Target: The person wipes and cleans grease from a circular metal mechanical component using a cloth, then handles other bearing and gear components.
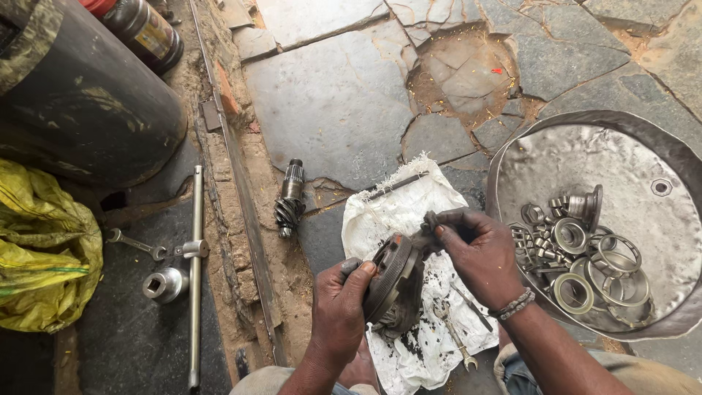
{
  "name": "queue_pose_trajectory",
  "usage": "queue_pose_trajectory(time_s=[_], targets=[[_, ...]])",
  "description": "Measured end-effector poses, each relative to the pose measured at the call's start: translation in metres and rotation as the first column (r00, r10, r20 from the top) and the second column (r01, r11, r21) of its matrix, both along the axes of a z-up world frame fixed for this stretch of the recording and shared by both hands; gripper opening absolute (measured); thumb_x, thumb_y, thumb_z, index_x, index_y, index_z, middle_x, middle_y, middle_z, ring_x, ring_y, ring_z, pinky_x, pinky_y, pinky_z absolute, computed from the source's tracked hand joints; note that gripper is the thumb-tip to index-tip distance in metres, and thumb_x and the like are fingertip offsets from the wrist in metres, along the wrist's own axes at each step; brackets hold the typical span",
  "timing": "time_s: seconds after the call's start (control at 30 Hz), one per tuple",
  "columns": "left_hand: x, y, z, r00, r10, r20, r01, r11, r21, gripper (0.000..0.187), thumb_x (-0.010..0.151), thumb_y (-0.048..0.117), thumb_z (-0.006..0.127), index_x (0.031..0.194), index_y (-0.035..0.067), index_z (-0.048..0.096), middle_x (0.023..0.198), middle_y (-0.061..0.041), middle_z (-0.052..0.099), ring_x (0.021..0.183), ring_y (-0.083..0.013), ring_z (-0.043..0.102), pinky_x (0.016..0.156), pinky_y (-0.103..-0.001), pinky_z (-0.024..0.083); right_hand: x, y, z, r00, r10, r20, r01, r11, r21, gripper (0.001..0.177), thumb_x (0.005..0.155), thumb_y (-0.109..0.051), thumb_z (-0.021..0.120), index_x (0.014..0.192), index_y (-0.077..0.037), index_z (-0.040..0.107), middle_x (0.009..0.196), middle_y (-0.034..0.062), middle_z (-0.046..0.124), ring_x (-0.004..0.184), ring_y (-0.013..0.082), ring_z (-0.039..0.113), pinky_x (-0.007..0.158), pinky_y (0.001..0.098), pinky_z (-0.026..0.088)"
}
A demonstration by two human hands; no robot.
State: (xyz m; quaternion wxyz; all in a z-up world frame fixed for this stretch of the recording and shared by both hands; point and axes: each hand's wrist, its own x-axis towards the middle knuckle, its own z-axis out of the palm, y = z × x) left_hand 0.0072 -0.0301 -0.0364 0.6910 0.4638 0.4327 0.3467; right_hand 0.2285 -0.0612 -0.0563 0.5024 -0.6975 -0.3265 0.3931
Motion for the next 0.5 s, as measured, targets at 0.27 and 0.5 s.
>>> queue_pose_trajectory(time_s=[0.27,0.5], targets=[[0.001,-0.003,0.012,0.963,0.008,-0.269,0.048,0.979,0.198,0.035,0.097,0.023,0.059,0.073,0.001,0.071,0.056,-0.001,0.06,0.051,-0.0065,0.05,0.047,-0.027,0.043,-0.017,-0.017,0.018,0.924,0.159,0.348,-0.246,0.944,0.221,0.01,0.083,-0.004,0.075,0.092,-0.003,0.078,0.094,0.008,0.081,0.084,0.0118,0.076,0.073,0.0253,0.064],[0.006,-0.003,0.024,0.941,-0.019,-0.337,0.119,0.953,0.279,0.034,0.095,0.025,0.059,0.073,0.002,0.072,0.054,-0.004,0.063,0.047,-0.0103,0.058,0.046,-0.031,0.047,-0.011,-0.01,0.043,0.974,0.136,0.181,-0.162,0.977,0.138,0.009,0.086,-0.001,0.071,0.091,-0.004,0.078,0.092,0.0069,0.083,0.08,0.0154,0.08,0.072,0.0262,0.067]])
